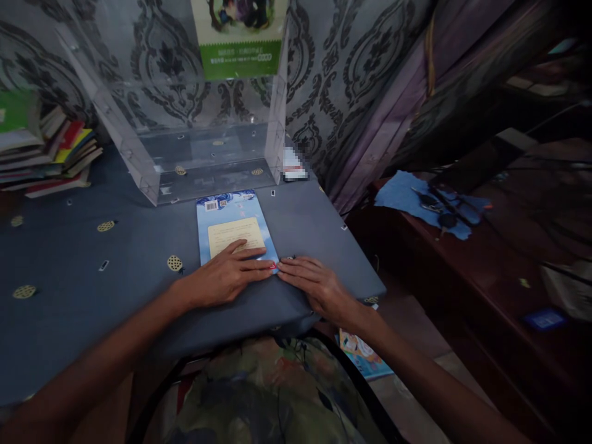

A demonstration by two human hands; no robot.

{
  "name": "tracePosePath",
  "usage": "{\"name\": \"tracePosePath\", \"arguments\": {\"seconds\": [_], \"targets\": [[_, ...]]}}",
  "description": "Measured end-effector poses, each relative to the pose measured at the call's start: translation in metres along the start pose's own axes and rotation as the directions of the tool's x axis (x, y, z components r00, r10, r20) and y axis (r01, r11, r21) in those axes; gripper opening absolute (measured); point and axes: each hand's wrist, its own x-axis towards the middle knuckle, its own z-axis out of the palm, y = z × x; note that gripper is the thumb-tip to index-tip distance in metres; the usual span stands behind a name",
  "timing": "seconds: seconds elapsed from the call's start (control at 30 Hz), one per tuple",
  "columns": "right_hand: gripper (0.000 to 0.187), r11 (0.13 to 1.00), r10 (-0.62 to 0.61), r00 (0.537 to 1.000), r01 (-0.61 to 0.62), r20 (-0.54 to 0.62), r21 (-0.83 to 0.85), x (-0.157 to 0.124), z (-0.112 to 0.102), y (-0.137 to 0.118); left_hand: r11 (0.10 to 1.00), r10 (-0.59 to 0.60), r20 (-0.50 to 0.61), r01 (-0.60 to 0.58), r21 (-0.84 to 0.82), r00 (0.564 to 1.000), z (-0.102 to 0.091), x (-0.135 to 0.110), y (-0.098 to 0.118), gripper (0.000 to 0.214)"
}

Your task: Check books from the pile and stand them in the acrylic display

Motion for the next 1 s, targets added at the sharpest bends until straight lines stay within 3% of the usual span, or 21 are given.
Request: {"name": "tracePosePath", "arguments": {"seconds": [0.3,0.47,0.6,0.73,1.0], "targets": [[0.050,1.000,0.013,0.999,-0.013,-0.032,-0.010,0.000,0.001,-0.003,0.998,0.043,-0.010,-0.043,0.049,0.999,-0.005,-0.019,0.002,0.051],[0.051,0.998,-0.009,0.997,0.004,-0.079,-0.065,0.001,0.003,-0.008,0.989,0.020,-0.064,-0.011,0.146,0.998,-0.002,-0.028,0.014,0.045],[0.048,0.989,0.033,0.987,-0.054,-0.158,-0.136,0.005,0.009,-0.022,0.960,-0.071,-0.137,0.105,0.259,0.988,0.006,-0.030,0.039,0.039],[0.045,0.974,0.091,0.975,-0.129,-0.203,-0.185,0.011,0.018,-0.038,0.902,-0.208,-0.223,0.275,0.333,0.952,0.017,-0.024,0.069,0.038],[0.039,0.961,0.090,0.975,-0.138,-0.203,-0.240,0.024,0.029,-0.057,0.816,-0.412,-0.330,0.505,0.282,0.850,0.032,-0.013,0.099,0.040]]}}
